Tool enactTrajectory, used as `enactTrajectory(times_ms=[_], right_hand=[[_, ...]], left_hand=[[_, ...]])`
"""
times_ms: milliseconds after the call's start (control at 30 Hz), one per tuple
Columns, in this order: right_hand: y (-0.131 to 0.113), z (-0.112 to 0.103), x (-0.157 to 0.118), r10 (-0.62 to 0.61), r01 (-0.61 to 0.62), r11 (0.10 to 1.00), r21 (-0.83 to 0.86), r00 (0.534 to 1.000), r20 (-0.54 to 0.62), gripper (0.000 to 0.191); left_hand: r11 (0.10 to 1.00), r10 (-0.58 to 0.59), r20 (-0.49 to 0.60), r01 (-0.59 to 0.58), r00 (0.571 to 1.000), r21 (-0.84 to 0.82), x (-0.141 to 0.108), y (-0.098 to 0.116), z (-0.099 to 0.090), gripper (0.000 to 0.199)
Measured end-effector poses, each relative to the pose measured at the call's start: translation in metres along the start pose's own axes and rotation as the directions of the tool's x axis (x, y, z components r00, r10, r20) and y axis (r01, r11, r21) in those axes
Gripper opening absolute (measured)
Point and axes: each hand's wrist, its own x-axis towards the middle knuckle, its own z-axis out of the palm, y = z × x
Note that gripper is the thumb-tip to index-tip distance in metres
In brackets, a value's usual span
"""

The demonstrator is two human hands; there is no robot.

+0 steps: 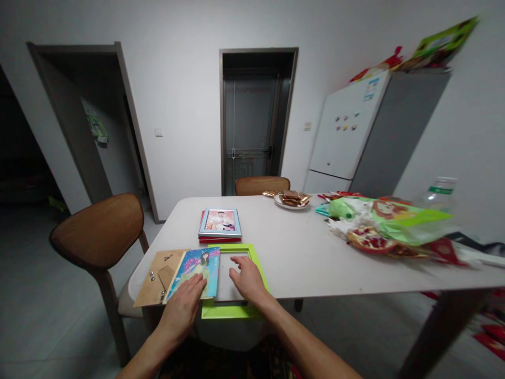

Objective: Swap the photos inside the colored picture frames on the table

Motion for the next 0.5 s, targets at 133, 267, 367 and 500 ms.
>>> enactTrajectory(times_ms=[133,267,367,500], right_hand=[[-0.020,-0.001,-0.002,0.044,-0.058,0.952,0.301,0.998,0.054,0.029],[-0.039,0.012,-0.003,0.214,-0.355,0.700,0.620,0.932,0.291,0.027],[-0.046,0.023,-0.003,0.301,-0.489,0.358,0.796,0.867,0.397,0.023],[-0.037,0.012,0.005,0.396,-0.316,0.142,0.938,0.887,0.239,0.016]], left_hand=[[0.968,-0.144,-0.330,0.063,0.933,-0.243,0.011,-0.014,-0.024,0.037],[0.724,-0.522,-0.414,0.131,0.745,-0.677,0.026,-0.001,-0.049,0.029],[0.336,-0.636,-0.231,-0.005,0.736,-0.942,0.034,0.022,-0.044,0.031],[-0.005,-0.577,-0.044,-0.058,0.815,-0.998,0.036,0.039,-0.024,0.037]])
